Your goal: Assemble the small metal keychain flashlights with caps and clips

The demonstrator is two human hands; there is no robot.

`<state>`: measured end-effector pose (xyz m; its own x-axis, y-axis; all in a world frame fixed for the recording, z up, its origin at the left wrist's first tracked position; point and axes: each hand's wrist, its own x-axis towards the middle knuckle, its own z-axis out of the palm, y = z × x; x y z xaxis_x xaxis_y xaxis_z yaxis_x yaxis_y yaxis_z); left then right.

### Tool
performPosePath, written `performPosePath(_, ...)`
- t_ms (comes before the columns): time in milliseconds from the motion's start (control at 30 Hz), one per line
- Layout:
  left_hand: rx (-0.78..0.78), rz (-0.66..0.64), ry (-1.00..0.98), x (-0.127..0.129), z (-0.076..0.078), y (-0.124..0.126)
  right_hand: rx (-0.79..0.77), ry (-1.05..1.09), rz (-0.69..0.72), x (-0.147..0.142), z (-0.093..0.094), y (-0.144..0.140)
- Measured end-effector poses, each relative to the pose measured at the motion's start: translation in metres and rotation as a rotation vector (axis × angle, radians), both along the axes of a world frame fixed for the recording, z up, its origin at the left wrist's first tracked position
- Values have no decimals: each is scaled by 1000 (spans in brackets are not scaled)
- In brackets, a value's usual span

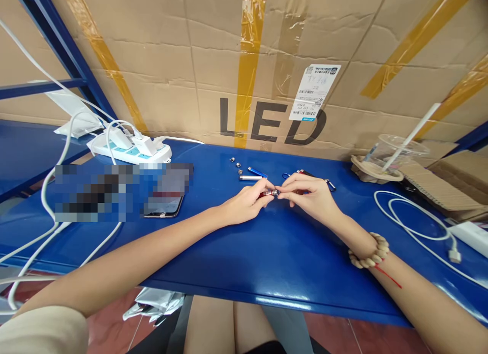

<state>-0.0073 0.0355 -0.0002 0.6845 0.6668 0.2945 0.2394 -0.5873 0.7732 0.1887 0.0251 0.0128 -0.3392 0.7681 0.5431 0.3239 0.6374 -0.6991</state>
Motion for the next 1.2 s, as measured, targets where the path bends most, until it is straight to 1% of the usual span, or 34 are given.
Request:
performPosePath(133,0,12,42,-2,-1,-2,-30,20,14,-3,-1,-2)
performPosePath(267,41,25,49,-2,0,-3,-64,10,-1,-5,1,-6)
performPosePath(500,168,89,80,0,0,-4,-118,-32,-117,-12,2,-8)
performPosePath(600,236,114,84,1,-2,-4,-196,-21,-178,-17,3,-11)
performPosePath(667,265,131,85,2,-2,-4,-267,8,-192,-19,3,-12)
performPosePath(867,238,114,30,3,1,-5,-476,63,-167,-17,4,-11)
performPosePath(967,233,130,1,3,1,-5,-521,65,-162,-16,3,-9)
performPosePath(1033,211,155,23,4,1,-4,-490,53,-188,-17,2,-8)
performPosePath(1067,198,168,41,5,1,-4,-447,39,-213,-17,1,-8)
performPosePath(1200,152,226,82,5,1,-1,-191,-62,-292,-16,0,-8)
